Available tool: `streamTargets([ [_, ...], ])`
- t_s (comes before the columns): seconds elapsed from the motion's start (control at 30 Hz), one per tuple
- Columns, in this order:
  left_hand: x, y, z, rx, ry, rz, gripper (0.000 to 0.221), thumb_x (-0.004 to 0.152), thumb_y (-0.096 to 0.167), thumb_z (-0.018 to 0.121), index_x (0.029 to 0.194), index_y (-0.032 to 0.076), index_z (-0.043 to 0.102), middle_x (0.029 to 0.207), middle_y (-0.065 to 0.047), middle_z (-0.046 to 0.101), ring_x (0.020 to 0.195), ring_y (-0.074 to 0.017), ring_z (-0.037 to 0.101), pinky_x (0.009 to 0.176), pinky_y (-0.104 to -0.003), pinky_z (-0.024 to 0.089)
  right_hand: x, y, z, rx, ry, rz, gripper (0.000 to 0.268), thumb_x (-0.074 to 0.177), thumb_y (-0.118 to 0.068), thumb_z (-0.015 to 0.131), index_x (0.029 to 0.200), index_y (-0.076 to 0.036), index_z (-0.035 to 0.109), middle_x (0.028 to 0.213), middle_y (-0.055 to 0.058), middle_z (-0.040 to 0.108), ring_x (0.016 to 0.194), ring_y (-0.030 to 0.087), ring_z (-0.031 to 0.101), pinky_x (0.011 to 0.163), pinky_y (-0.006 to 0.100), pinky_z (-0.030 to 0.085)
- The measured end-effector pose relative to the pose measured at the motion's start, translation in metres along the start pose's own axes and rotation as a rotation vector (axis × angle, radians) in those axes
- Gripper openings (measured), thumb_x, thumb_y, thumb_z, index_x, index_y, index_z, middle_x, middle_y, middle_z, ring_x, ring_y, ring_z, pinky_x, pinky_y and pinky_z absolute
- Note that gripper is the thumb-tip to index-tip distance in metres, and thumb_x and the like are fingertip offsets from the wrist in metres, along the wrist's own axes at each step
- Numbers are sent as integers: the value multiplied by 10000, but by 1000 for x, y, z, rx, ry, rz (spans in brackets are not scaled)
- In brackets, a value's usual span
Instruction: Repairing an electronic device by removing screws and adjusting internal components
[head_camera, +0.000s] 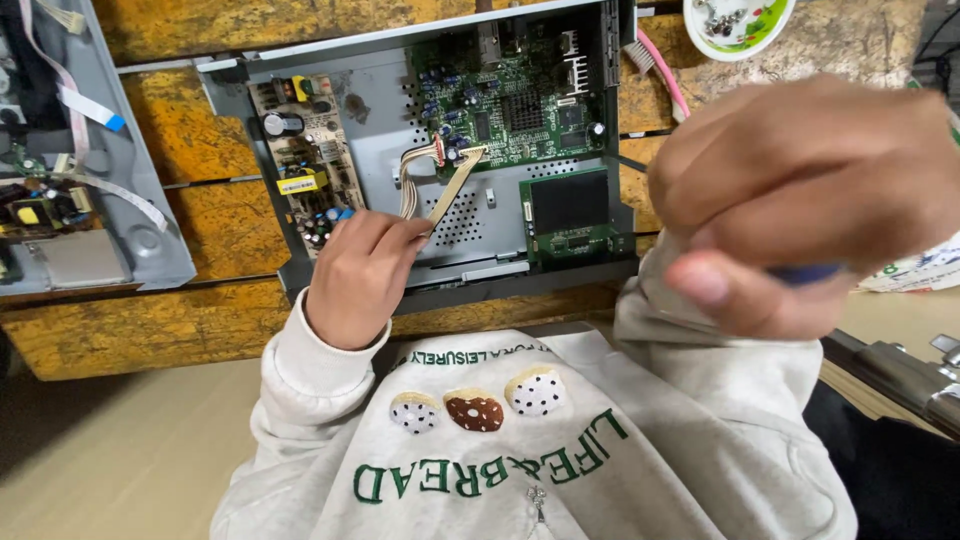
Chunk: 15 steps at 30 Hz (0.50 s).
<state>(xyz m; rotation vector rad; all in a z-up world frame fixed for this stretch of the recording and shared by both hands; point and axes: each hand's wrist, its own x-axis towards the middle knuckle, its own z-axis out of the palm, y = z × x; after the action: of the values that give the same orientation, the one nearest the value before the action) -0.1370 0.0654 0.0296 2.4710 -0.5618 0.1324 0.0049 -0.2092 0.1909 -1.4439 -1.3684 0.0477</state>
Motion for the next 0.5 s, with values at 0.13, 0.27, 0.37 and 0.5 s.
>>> streamTargets([
  [0.13, 3, 2, 1, 25, 1, 29, 106, 986, 51, 689, 1089, 30, 706, 866, -105, 618, 761, -284, 575, 690, -396, 456, -2, -2, -10, 10, -19, 38, 277, 826, -42, 479, 555, -1, 438, 663, 122, 426, 420, 230, 433, 422, 331, 388],
  [0.27, 3, 3, 4, 41, -11, 23, 115, 971, 51, 702, 1081, 24, 725, 872, -101, 634, 775, -279, 589, 688, -401, 477, -18, -2, -4, 2, 90, -14, 199, 820, -43, 538, 641, -12, 459, 660, 121, 469, 433, 222, 477, 416, 320, 448],
  [0.37, -1, 7, 7, 54, 0, 23, 142, 942, 0, 722, 1084, -3, 725, 858, -111, 613, 783, -296, 585, 708, -417, 491, -21, -12, -3, -18, 30, -54, 235, 855, -73, 496, 630, -12, 465, 697, 94, 441, 440, 201, 466, 423, 292, 467],
  [0.5, 0, 6, 4, 24, 50, 47, 125, 943, -21, 713, 1068, -18, 720, 849, -129, 608, 766, -312, 586, 657, -421, 480, -9, -18, -7, 52, -76, -17, 264, 821, -63, 487, 566, -31, 430, 657, 100, 419, 420, 207, 419, 436, 345, 345],
])
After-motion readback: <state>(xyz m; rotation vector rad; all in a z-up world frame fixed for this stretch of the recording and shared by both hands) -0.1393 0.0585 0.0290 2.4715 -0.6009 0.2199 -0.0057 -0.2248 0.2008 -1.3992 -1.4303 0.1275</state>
